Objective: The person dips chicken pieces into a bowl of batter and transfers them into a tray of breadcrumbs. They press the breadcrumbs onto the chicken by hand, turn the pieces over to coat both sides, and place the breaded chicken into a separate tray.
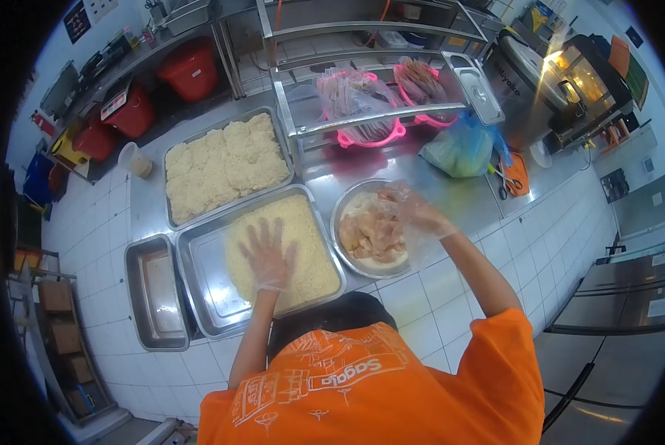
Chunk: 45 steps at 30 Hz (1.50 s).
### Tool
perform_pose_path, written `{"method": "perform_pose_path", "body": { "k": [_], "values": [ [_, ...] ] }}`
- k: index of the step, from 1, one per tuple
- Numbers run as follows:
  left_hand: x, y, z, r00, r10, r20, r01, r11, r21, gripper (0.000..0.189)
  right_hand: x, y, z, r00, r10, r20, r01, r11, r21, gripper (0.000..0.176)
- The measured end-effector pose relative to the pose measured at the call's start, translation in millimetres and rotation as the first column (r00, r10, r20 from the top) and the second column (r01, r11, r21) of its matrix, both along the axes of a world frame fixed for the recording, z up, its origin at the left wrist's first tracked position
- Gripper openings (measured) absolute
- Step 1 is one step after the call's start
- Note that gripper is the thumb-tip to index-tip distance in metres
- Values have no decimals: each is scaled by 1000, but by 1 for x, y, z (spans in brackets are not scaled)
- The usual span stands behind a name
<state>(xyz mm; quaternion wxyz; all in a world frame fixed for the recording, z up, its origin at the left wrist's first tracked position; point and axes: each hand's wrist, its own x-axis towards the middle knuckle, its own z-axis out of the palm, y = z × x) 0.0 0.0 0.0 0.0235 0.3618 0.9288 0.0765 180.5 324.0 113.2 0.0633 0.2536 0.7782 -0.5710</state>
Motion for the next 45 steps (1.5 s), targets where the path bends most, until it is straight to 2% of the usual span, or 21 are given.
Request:
{"method": "perform_pose_path", "body": {
  "k": [2,4,5,8,12,15,16,18,21,22,24,27,30,33,36,39,41,42,44,45],
  "values": [
    [0,-3,-2,1000,3,2,-3,1000,15,72,10,-11,2,990,-114,-86,107,991,-84,76],
    [10,-1,-4,1000,4,23,-4,1000,10,72,24,-26,2,995,-7,-103,35,962,272,80],
    [9,0,-5,1000,5,20,-5,1000,12,72,28,-35,0,993,52,-110,2,897,443,82],
    [5,-1,-11,1000,4,2,-4,1000,26,72,41,-58,-25,950,304,-68,-186,729,659,82],
    [3,2,-6,1000,13,18,-13,1000,20,72,33,-78,-46,966,224,129,-242,609,755,74],
    [1,0,-9,1000,13,0,-13,1000,22,72,28,-73,-64,968,244,57,-181,522,834,71],
    [1,1,-11,1000,11,-13,-11,1000,26,72,29,-67,-78,960,277,-31,-127,533,836,71],
    [1,1,-11,1000,12,-5,-12,1000,24,73,27,-50,-101,918,340,-201,-25,558,829,72],
    [2,1,-3,999,16,37,-17,1000,13,73,11,-41,-72,982,152,-109,-88,890,448,75],
    [2,1,-2,999,15,39,-15,1000,16,73,9,-37,-71,992,83,-92,-39,913,407,75],
    [2,1,1,999,14,37,-15,1000,14,72,7,-25,-69,998,-51,-47,64,943,327,76],
    [3,2,3,999,18,33,-18,1000,2,72,11,6,-69,992,47,-120,-26,985,169,73],
    [1,2,-3,1000,17,18,-17,1000,1,72,-5,5,-17,994,-63,91,57,996,73,82],
    [2,1,-10,1000,10,-29,-10,1000,2,72,-14,5,2,992,-95,86,73,970,230,84],
    [2,1,-10,999,11,-51,-10,1000,12,72,-13,-12,27,976,-218,-30,217,976,-21,83],
    [2,2,-6,1000,16,-15,-16,1000,11,72,-3,-3,12,975,-103,-198,125,987,99,90],
    [3,2,1,999,16,35,-16,1000,-2,71,-2,-5,6,994,86,-74,-53,928,368,96],
    [3,2,2,999,14,39,-14,1000,1,71,-2,-8,4,986,164,5,-146,862,486,99],
    [3,2,3,999,12,47,-12,1000,9,71,5,-16,-34,968,251,2,-157,599,785,100],
    [2,2,1,1000,7,27,-8,1000,13,71,4,-23,-41,966,257,-8,-141,555,820,99]
  ]
}}
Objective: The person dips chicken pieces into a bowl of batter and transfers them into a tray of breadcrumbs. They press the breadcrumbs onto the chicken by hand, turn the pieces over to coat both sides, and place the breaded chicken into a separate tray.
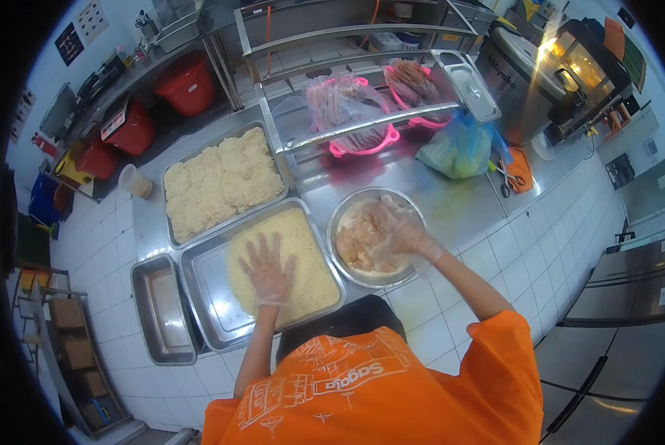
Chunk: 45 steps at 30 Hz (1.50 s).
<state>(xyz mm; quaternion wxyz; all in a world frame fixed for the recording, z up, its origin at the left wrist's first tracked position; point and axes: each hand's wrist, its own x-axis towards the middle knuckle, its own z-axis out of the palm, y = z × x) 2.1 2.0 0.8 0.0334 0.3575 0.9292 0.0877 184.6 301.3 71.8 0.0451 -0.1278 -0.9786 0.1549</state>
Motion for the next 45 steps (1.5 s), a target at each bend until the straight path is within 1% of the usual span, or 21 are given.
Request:
{"method": "perform_pose_path", "body": {
  "k": [1,3,6,9,12,15,18,21,24,25,28,31,33,34,37,38,40,43,45],
  "values": [
    [0,0,-3,1000,-1,-19,1,1000,5,71,-2,-9,-3,1000,5,-24,-3,999,54,98],
    [0,0,-5,999,4,-32,-4,1000,0,71,-10,-24,-7,997,-66,-27,62,990,-128,95],
    [1,0,-4,999,13,-39,-14,1000,-27,71,-20,-27,-28,995,-73,73,77,995,-61,84],
    [-2,1,-9,997,7,-76,-9,999,-30,73,-27,-29,-35,995,-93,26,96,986,-133,75],
    [0,-1,-10,997,5,-78,-7,1000,-24,72,-25,-8,-35,995,-100,-31,79,912,-402,70],
    [-1,1,-10,998,5,-70,-7,1000,-21,72,-24,5,-17,958,-206,201,274,865,-420,86],
    [-1,0,-10,998,9,-66,-11,1000,-21,71,-20,2,13,972,-42,230,147,875,-461,68],
    [-1,0,-6,999,4,-47,-6,1000,-26,71,-17,-25,33,990,95,107,-62,959,-277,65],
    [-2,0,-7,998,3,-60,-5,1000,-30,71,-18,-46,45,958,275,85,-261,954,-150,62],
    [-2,0,-7,998,5,-58,-7,1000,-28,71,-14,-50,31,961,273,-38,-273,962,-11,57],
    [0,0,-7,1000,5,-31,-5,1000,-11,71,-14,-60,20,971,239,-6,-236,963,127,53],
    [-2,1,-2,1000,11,-10,-11,1000,-1,71,-15,-56,-2,968,226,110,-241,959,147,45],
    [0,0,-1,1000,10,-11,-10,1000,-3,71,-21,-43,-31,944,319,86,-330,920,211,42],
    [0,0,-3,1000,11,-19,-11,1000,-4,71,-26,-37,-33,928,364,76,-372,895,245,41],
    [0,-2,-4,999,-4,-38,5,999,43,70,-43,-17,-19,912,360,198,-356,933,-54,37],
    [0,-2,-5,999,-5,-42,7,999,47,70,-43,-15,-14,928,295,227,-260,950,-172,33],
    [0,-2,-5,999,-1,-51,3,999,34,70,-43,-14,1,935,178,306,-48,920,-388,27],
    [-1,-1,-5,1000,9,-29,-8,1000,23,70,-37,-21,38,944,164,287,-90,963,-255,23],
    [-1,-2,-6,1000,6,-17,-5,1000,27,71,-29,-19,51,950,153,271,-64,948,-311,27]
  ]
}}
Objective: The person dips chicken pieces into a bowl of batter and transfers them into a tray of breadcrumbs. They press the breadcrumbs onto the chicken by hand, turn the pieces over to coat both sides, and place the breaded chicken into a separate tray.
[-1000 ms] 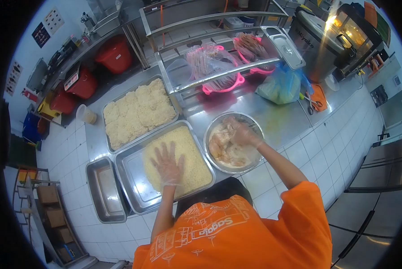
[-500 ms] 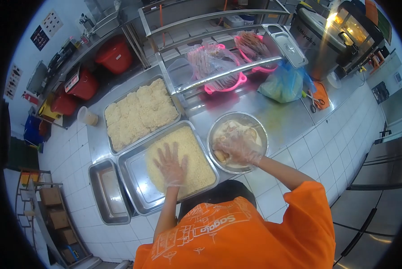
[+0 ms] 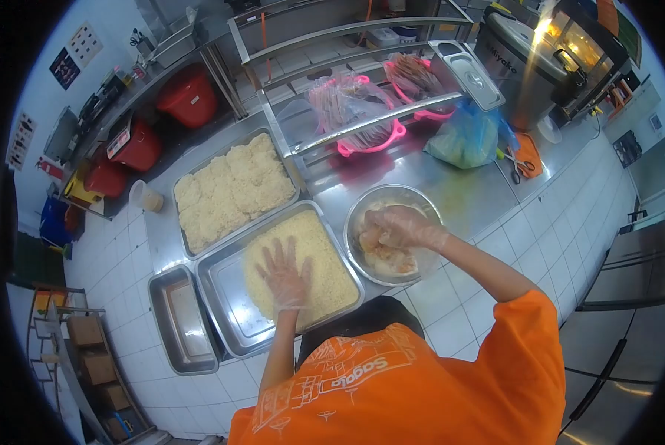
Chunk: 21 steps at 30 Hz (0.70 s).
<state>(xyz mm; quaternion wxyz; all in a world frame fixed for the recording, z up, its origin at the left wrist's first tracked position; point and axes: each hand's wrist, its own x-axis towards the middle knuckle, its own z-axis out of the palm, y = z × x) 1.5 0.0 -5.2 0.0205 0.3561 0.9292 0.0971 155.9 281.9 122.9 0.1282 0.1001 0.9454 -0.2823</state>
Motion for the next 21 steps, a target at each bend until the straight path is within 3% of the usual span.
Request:
{"method": "perform_pose_path", "body": {
  "k": [4,5,8,10,13,16,19,21],
  "values": [
    [-1,0,-1,1000,-7,-3,7,1000,-3,71,17,-1,35,996,49,72,-55,995,83,41],
    [-1,1,-1,1000,-8,-3,8,1000,-6,71,24,5,32,998,64,22,-65,996,65,44],
    [-1,0,-4,999,-13,-38,13,1000,-10,70,50,33,12,989,72,-131,-74,997,-10,56],
    [-1,1,6,1000,-4,28,4,1000,-19,70,61,36,-2,972,17,-234,-43,993,-106,69],
    [-2,1,7,999,-6,40,7,1000,-17,70,62,21,-26,993,15,-114,-17,1000,-15,81],
    [0,1,4,1000,-5,30,5,1000,-7,70,58,7,-70,991,29,-130,-16,995,102,95],
    [-1,3,6,999,-3,38,3,1000,-4,71,50,-7,-61,989,64,-133,-25,960,279,85],
    [-3,0,5,999,-5,37,5,1000,3,71,53,5,-86,933,157,-323,-31,931,363,77]
  ]
}}
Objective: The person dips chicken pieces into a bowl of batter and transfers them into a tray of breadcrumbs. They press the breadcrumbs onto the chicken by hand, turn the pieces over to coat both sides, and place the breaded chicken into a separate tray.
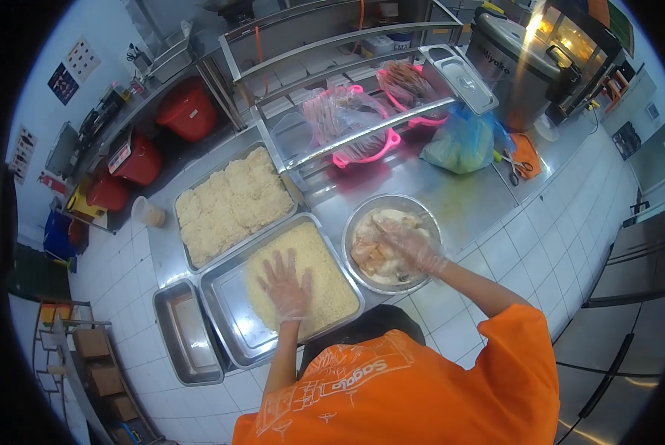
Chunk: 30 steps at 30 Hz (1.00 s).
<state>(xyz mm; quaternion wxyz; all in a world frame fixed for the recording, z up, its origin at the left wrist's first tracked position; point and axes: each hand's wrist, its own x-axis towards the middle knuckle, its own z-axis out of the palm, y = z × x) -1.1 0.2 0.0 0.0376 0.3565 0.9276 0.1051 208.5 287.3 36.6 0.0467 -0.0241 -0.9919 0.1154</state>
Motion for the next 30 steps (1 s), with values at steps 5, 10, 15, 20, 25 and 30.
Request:
{"method": "perform_pose_path", "body": {
  "k": [5,10,15,20,25,30],
  "values": [
    [0,0,-11,999,0,-33,0,1000,21,71,-10,14,-11,961,-201,189,226,966,-127,65],
    [1,1,-1,1000,6,27,-6,1000,1,71,-18,33,9,887,-337,316,462,635,-619,65],
    [0,1,0,999,4,33,-4,1000,-14,71,-20,32,33,896,-361,260,417,479,-773,62],
    [1,1,0,1000,-1,30,2,1000,-18,71,-28,8,46,910,-344,231,270,69,-960,77],
    [1,-1,-6,1000,-13,2,13,1000,-15,72,-37,-18,61,905,-356,231,413,613,-673,74],
    [1,-1,-9,1000,-14,-24,14,1000,-12,72,-26,-47,50,960,-278,28,262,861,-436,51]
  ]
}}
